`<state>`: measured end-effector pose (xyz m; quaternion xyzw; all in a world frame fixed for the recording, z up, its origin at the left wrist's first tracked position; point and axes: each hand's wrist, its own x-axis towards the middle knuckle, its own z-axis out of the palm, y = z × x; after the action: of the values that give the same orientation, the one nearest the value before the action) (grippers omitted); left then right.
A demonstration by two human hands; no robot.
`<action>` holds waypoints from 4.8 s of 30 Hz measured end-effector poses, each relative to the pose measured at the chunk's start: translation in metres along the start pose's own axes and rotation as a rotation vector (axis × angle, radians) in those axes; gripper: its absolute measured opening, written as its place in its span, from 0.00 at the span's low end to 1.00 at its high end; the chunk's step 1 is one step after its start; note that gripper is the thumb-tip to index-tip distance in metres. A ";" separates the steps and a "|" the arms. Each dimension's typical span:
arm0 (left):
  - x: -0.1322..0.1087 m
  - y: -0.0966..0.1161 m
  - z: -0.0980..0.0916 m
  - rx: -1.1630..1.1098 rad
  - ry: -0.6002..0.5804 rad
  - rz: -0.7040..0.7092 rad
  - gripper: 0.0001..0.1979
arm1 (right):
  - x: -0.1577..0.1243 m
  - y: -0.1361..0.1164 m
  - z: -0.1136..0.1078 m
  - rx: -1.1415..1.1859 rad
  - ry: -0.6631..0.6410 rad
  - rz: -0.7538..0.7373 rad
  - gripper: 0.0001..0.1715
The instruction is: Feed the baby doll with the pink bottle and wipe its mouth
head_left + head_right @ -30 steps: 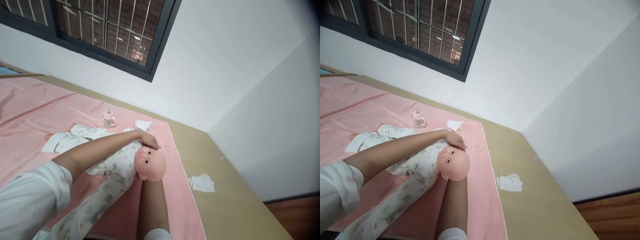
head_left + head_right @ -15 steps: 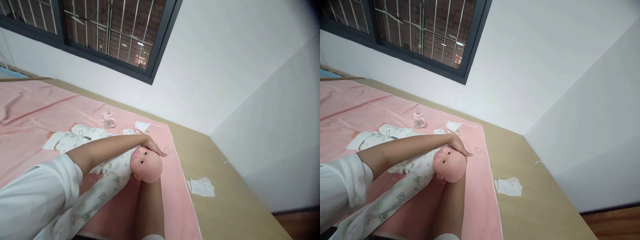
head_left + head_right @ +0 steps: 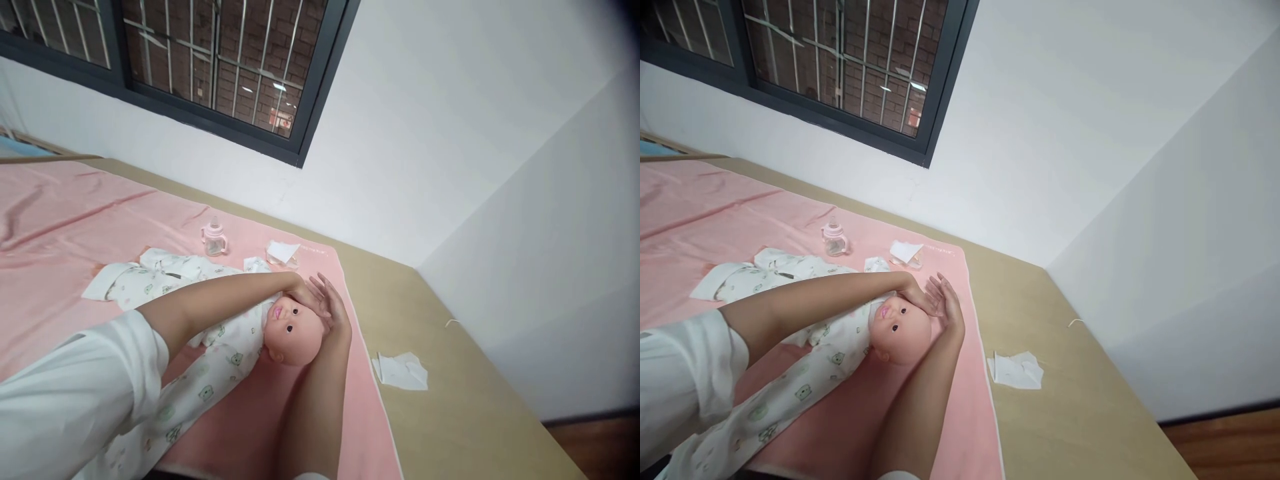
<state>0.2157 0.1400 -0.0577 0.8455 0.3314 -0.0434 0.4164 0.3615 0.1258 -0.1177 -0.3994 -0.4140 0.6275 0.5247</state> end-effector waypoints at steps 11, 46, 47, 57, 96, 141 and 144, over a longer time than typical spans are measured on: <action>0.001 -0.003 -0.017 0.333 0.058 -0.202 0.15 | 0.000 0.005 0.002 -0.032 -0.028 0.006 0.29; -0.127 0.021 -0.047 0.094 0.350 0.081 0.23 | -0.006 -0.034 0.024 -0.230 -0.080 -0.346 0.44; -0.133 0.018 -0.046 0.030 0.323 0.123 0.23 | -0.009 -0.039 0.026 -0.247 -0.106 -0.347 0.43; -0.158 0.005 -0.022 -0.328 0.586 0.183 0.20 | -0.051 -0.090 0.064 -0.455 -0.199 -0.376 0.29; -0.208 0.009 -0.007 -0.386 0.504 0.292 0.15 | -0.056 -0.100 0.074 -0.593 -0.184 -0.316 0.31; -0.154 0.010 0.029 0.368 0.528 0.022 0.08 | 0.006 0.015 0.022 -0.110 -0.050 0.076 0.29; -0.155 0.012 0.027 0.395 0.525 -0.020 0.06 | 0.006 0.014 0.024 -0.086 -0.043 0.073 0.28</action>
<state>0.1082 0.0337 -0.0133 0.8890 0.4209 0.1085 0.1440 0.3341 0.1277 -0.1234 -0.4228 -0.4369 0.6364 0.4747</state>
